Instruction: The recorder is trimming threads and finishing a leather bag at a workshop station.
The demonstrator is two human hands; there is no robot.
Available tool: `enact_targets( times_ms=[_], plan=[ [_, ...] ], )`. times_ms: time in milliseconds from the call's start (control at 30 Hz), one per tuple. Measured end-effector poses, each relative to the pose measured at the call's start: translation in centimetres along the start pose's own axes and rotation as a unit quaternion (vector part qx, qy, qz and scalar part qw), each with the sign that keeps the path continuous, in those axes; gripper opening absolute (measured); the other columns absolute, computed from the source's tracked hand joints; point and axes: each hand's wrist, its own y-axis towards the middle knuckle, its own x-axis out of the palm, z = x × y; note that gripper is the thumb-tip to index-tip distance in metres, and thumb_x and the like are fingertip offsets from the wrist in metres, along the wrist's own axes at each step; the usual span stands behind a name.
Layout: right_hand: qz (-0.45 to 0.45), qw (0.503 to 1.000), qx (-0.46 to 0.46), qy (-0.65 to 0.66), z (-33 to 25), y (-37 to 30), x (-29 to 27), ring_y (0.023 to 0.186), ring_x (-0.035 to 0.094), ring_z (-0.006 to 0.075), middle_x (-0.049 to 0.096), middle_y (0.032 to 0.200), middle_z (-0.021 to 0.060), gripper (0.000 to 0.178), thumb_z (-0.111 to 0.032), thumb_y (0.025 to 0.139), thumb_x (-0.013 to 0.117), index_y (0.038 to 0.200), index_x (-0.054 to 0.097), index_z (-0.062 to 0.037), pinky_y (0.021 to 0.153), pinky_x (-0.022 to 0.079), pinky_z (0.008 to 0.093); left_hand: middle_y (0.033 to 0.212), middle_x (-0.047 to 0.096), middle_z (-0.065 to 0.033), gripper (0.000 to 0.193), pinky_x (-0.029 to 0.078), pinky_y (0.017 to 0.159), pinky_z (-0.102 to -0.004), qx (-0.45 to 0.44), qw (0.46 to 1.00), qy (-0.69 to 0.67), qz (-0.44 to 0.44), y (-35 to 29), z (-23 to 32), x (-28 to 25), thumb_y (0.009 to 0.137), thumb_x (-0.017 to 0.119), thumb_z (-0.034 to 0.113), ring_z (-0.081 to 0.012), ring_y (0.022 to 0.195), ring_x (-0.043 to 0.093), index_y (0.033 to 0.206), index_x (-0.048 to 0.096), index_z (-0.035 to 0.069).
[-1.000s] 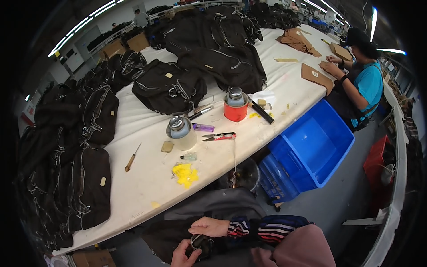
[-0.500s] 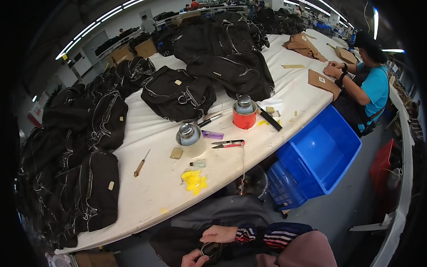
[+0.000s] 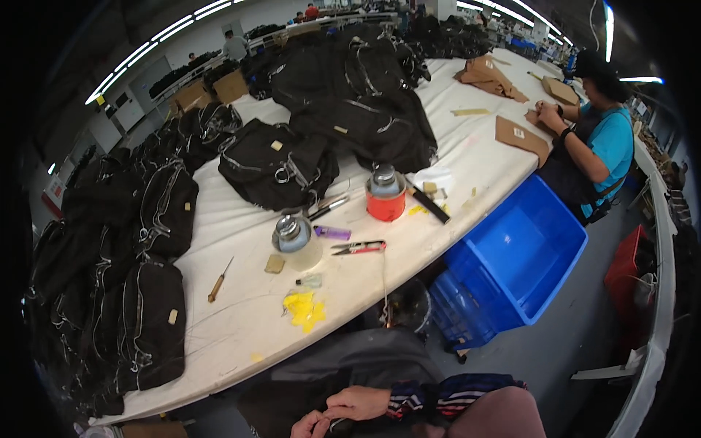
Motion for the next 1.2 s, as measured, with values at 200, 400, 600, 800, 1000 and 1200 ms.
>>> enact_targets(
  times_ms=[200,400,600,800,1000,1200],
  plan=[
    [0.02,0.997,-0.007,0.069,1.6,-0.8,1.3,0.058,0.035,0.0076,0.037,0.058,0.0048,0.031,-0.026,0.092,0.047,0.073,0.046,-0.0014,0.052,0.033,0.0268,0.066,0.046,0.0013,0.014,0.035,0.055,-0.0208,-0.049,0.993,-0.102,-0.042,-0.2,1.8,0.6,0.088,0.051,0.011,-0.0061,0.063,0.039,0.078,0.053,0.001],
    [0.04,0.99,-0.009,0.132,3.6,-0.4,-0.9,0.06,0.034,0.0042,0.039,0.06,-0.0041,0.03,-0.025,0.09,0.052,0.072,0.051,-0.0018,0.05,0.033,0.0234,0.075,0.058,-0.003,0.011,0.042,0.065,-0.0208,-0.039,0.998,-0.044,-0.034,1.3,0.5,1.1,0.086,0.053,0.008,-0.0059,0.071,0.05,0.091,0.057,0.0],
    [-0.02,0.953,0.139,0.268,3.3,-1.0,-3.1,0.06,0.034,-0.0012,0.042,0.062,-0.0083,0.026,-0.02,0.09,0.052,0.069,0.053,-0.004,0.049,0.028,0.0192,0.087,0.058,-0.0024,0.02,0.042,0.071,-0.02,-0.067,0.98,-0.181,-0.037,1.2,1.8,2.3,0.088,0.048,0.003,-0.0058,0.079,0.051,0.107,0.055,0.0],
    [-0.046,0.956,0.145,0.25,3.5,0.2,-2.4,0.058,0.03,-0.0005,0.039,0.06,-0.0089,0.03,-0.021,0.091,0.05,0.066,0.051,-0.0049,0.05,0.025,0.019,0.09,0.055,0.0,0.025,0.039,0.075,-0.0177,-0.092,0.954,-0.286,0.026,-0.6,-0.4,1.7,0.092,0.044,0.006,-0.0037,0.083,0.047,0.114,0.053,0.003],
    [-0.009,0.959,0.147,0.243,2.7,1.0,-1.0,0.058,0.032,-0.0004,0.041,0.06,-0.0084,0.029,-0.02,0.091,0.051,0.067,0.051,-0.004,0.05,0.026,0.0197,0.085,0.055,-0.0083,0.025,0.042,0.069,-0.027,0.026,0.998,-0.048,-0.008,-0.9,-0.5,1.0,0.087,0.053,0.014,-0.019,0.075,0.052,0.106,0.052,-0.001],
    [0.001,0.981,0.116,0.159,-1.0,5.7,0.2,0.057,0.035,0.0005,0.043,0.06,-0.007,0.028,-0.019,0.09,0.052,0.068,0.053,-0.0012,0.048,0.029,0.02,0.077,0.054,-0.016,0.026,0.043,0.061,-0.0314,-0.018,0.994,-0.026,0.1,-0.9,-0.1,1.3,0.076,0.062,0.008,-0.0268,0.066,0.056,0.096,0.048,0.0]
  ],
)
